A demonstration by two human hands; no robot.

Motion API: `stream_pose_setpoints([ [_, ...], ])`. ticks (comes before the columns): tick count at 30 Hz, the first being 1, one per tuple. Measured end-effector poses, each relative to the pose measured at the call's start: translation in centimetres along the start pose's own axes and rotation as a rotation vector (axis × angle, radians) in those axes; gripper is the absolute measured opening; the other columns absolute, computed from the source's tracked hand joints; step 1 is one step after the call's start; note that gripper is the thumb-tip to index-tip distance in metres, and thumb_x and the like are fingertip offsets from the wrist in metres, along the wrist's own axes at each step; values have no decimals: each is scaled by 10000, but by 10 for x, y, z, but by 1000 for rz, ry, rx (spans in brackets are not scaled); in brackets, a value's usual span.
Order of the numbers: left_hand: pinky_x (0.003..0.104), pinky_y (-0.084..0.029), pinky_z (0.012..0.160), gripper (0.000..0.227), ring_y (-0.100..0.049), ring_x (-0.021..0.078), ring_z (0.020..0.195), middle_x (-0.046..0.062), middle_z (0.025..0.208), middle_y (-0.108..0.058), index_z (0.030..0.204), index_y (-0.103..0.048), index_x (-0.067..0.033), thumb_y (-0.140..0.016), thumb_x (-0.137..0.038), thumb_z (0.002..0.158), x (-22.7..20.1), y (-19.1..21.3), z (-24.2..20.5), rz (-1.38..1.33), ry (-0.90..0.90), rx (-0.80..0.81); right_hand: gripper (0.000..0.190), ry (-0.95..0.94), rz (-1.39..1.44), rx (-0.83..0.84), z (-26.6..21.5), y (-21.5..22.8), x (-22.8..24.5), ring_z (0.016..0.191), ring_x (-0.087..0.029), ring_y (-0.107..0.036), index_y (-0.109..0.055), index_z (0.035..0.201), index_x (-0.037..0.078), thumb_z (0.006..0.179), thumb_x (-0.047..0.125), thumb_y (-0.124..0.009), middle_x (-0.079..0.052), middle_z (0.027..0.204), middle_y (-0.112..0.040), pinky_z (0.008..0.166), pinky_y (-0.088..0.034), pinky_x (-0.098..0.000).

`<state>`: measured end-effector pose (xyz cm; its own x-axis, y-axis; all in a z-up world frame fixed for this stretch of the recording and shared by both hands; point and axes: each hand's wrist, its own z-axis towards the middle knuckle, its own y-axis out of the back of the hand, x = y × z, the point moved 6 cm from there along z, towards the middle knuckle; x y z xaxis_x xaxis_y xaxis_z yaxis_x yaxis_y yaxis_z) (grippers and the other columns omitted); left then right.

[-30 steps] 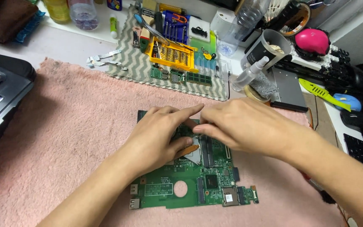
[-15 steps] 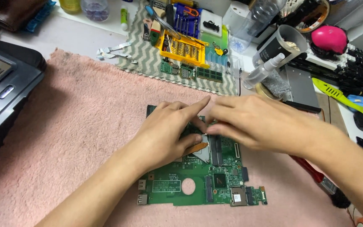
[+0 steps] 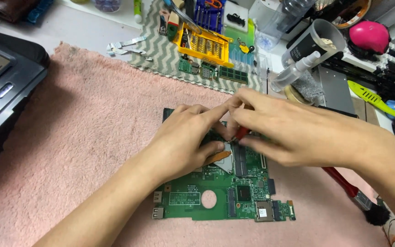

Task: The person handles a green laptop motherboard, placing a small black component into a slot. They then pick up a cooling fan assembly, clean it with a brush, and attach it to the motherboard using a screwdriver to secure it in place.

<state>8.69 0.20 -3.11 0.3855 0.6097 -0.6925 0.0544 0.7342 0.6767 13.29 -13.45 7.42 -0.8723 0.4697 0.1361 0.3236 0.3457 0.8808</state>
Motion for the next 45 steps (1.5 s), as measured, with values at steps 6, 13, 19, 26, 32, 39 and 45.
stream_pose_setpoints([
  [6,519,-452,1095,985,-654,368,1290,-53,1291,-907,1781,-389,-128,-877,-297,942,2,-1,0,-14,-20,-14,348,234,-60,-296,12,-3,3,669,-231,-877,-777,1360,97,1076,298,-771,-90,1172,-876,677,-787,-433],
  [13,505,-455,1041,778,-680,372,1183,-6,1197,-903,1619,-557,-164,-885,-259,920,0,0,0,-22,-3,0,243,273,91,-129,2,0,7,1061,-258,-729,-659,1177,148,993,-2,-611,-75,1276,-656,892,-574,-425],
  [19,515,-456,1081,993,-661,377,1264,-35,1255,-914,1768,-397,-79,-879,-315,933,3,-3,1,-1,-29,-17,262,145,-104,-220,7,-4,-1,704,-307,-759,-670,1095,159,1137,411,-729,-34,949,-759,594,-600,-515],
  [26,511,-453,1089,1001,-660,379,1247,-12,1242,-901,1780,-386,-98,-885,-301,937,2,-1,1,0,-15,-9,62,259,54,-213,6,-6,-2,822,-211,-705,-691,1101,143,1112,202,-704,-22,993,-699,750,-594,-398],
  [32,526,-462,1094,1035,-687,389,1298,47,1343,-862,1787,-382,-133,-905,-269,903,1,0,3,-6,1,-23,297,92,-81,-145,8,-4,-2,702,-193,-767,-706,1135,187,1092,470,-786,18,898,-757,598,-630,-427],
  [39,567,-438,1184,1227,-552,414,1439,208,1616,-570,1839,-324,-267,-1036,-299,839,4,4,5,46,121,-33,158,132,83,-44,-1,-6,-12,942,-185,-729,-748,1186,256,1059,180,-695,27,1174,-688,831,-576,-390],
  [45,573,-443,1193,1274,-500,402,1462,225,1638,-468,1849,-301,-304,-1064,-274,829,5,4,7,29,174,-40,298,219,-379,-232,2,-10,-10,639,-340,-737,-709,986,107,1138,361,-740,-23,868,-763,496,-565,-535],
])
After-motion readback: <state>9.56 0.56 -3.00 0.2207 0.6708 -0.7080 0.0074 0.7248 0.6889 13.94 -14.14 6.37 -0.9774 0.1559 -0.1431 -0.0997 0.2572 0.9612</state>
